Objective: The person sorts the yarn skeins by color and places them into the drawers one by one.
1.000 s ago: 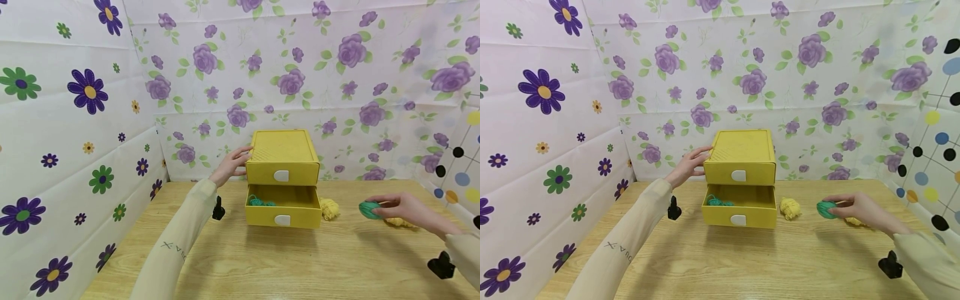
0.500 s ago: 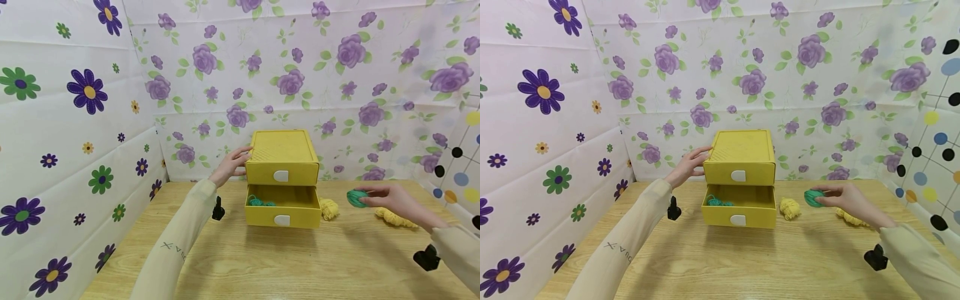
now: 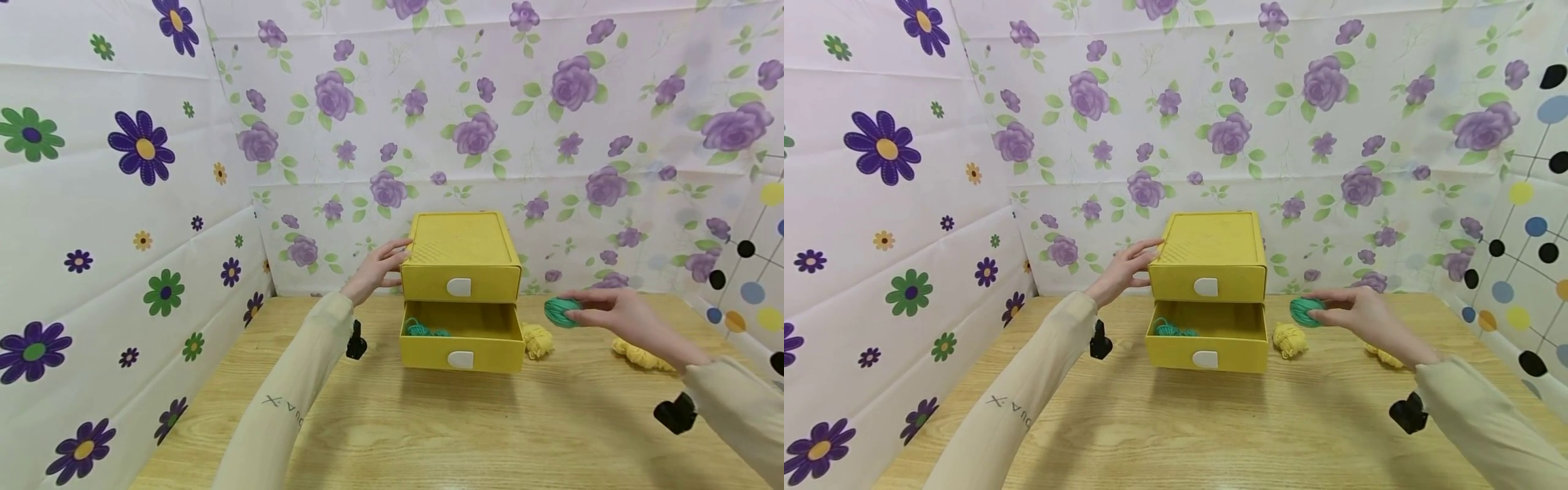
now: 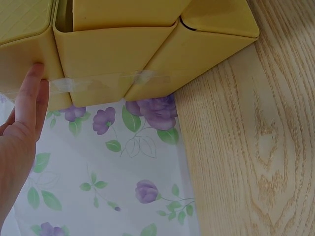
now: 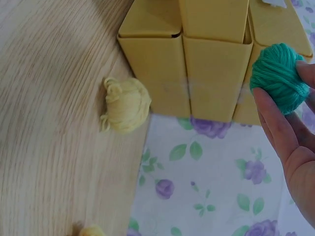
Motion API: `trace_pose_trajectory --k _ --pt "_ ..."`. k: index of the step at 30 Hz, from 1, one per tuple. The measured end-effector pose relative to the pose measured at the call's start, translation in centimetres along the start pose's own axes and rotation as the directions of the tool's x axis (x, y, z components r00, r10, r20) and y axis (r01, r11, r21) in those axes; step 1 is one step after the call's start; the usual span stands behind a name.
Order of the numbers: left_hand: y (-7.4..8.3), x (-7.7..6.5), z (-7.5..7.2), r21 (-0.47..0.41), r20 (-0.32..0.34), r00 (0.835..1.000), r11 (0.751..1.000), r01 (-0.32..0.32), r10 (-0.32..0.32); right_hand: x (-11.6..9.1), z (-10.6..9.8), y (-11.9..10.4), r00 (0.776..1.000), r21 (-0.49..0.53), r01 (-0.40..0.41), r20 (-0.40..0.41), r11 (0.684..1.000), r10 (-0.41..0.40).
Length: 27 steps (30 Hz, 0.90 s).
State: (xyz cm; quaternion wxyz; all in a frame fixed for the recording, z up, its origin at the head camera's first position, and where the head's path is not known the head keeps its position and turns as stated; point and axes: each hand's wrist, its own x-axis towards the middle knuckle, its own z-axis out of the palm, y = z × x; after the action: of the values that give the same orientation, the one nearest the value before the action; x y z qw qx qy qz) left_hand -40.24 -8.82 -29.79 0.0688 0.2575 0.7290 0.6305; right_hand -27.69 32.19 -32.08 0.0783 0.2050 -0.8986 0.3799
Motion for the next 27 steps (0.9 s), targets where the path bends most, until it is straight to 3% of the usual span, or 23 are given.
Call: trace_pose_trajectory --k 8,15,27 --pt "0.1 -0.1 0.0 0.004 0.001 1.0 1.0 -0.005 0.005 1.0 1.0 -1.7 0.999 0.033 0.042 0.006 0.999 -0.042" --pt "0.1 -0.1 0.1 0.0 -0.003 1.0 1.0 -0.001 0.001 1.9 2.3 -2.7 0.989 0.169 0.143 0.012 0.975 -0.147" --pt "0.2 0.0 0.1 -0.006 -0.007 1.0 1.0 -0.002 0.002 3.4 4.5 -4.6 0.983 0.116 0.185 -0.014 0.976 -0.185"
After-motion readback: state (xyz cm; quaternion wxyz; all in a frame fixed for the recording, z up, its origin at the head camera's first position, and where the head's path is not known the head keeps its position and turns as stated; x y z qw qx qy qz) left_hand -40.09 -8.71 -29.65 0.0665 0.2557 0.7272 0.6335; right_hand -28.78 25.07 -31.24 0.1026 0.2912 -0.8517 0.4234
